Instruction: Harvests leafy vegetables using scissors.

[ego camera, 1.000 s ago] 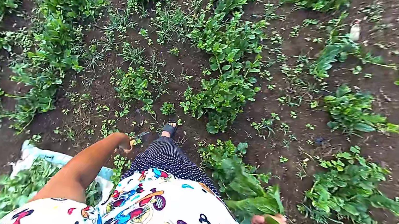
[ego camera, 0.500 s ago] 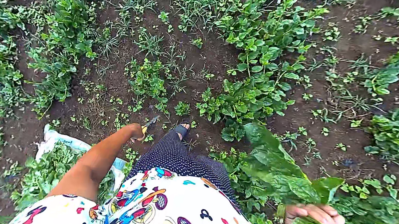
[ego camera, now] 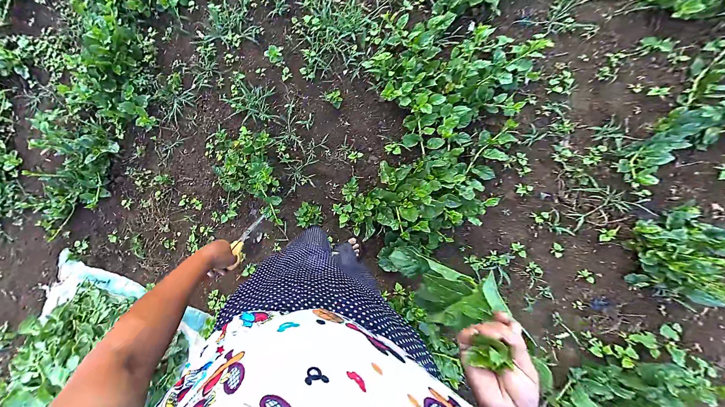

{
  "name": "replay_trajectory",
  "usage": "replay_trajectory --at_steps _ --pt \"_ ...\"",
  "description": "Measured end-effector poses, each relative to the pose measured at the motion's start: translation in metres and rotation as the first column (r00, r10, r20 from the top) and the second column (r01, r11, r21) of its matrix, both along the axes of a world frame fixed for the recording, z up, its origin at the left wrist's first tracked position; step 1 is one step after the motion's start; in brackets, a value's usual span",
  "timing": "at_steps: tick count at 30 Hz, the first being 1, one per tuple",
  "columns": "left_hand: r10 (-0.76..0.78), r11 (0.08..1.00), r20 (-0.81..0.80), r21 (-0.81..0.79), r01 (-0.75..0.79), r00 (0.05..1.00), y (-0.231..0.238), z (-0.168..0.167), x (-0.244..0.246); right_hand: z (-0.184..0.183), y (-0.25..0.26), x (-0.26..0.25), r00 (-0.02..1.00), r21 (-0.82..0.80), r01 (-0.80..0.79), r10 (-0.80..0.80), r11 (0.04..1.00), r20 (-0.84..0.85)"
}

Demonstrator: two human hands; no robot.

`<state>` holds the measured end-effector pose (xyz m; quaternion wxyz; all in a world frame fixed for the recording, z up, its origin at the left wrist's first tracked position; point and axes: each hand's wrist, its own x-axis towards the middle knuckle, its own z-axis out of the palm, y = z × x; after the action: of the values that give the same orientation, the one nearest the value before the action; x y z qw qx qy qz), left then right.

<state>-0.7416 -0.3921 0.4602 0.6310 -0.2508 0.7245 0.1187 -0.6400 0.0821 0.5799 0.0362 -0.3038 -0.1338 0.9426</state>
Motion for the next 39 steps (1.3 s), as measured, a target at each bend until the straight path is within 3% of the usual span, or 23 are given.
replay_trajectory --at_steps 3,6,11,16,20,23,28,31,35,39 --pt "-0.019 1.000 -0.064 0.009 0.020 0.998 0.017 0.005 -0.017 -0.008 0.007 -0.013 0.997 0.013 0.045 -0.046 0.999 0.069" --pt "-0.132 0.990 -0.059 0.033 0.134 0.990 0.032 0.012 -0.043 -0.018 0.011 -0.021 0.986 0.003 0.120 -0.119 0.993 0.116" --pt "-0.291 0.957 0.008 -0.011 0.291 0.957 0.038 0.002 -0.126 -0.037 0.019 -0.031 0.930 -0.004 0.346 -0.342 0.938 0.136" --pt "-0.456 0.889 0.025 -0.043 0.456 0.890 0.043 -0.025 -0.277 -0.061 0.010 -0.057 0.805 0.016 0.586 -0.584 0.810 0.109" --pt "-0.517 0.856 -0.088 -0.036 0.516 0.852 0.071 -0.018 -0.432 -0.061 -0.012 -0.112 0.484 0.119 0.849 -0.849 0.514 0.212" --pt "-0.560 0.826 -0.155 -0.031 0.563 0.814 0.101 -0.002 -0.537 -0.051 -0.031 -0.152 0.335 0.210 0.896 -0.905 0.393 0.263" --pt "-0.733 0.675 -0.179 -0.070 0.734 0.657 0.169 0.002 -0.656 -0.042 -0.070 -0.174 0.236 0.202 0.936 -0.941 0.288 0.244" --pt "-0.789 0.601 -0.199 -0.058 0.797 0.581 0.222 -0.006 -0.673 -0.041 -0.091 -0.180 0.174 0.214 0.948 -0.948 0.234 0.265" --pt "-0.811 0.535 -0.247 0.055 0.843 0.531 0.275 -0.010 -0.639 -0.055 -0.108 -0.187 0.168 0.149 0.966 -0.952 0.211 0.257" --pt "-0.909 0.346 -0.188 0.160 0.925 0.372 0.299 -0.001 -0.597 -0.069 -0.110 -0.201 0.183 0.051 0.977 -0.941 0.205 0.283"
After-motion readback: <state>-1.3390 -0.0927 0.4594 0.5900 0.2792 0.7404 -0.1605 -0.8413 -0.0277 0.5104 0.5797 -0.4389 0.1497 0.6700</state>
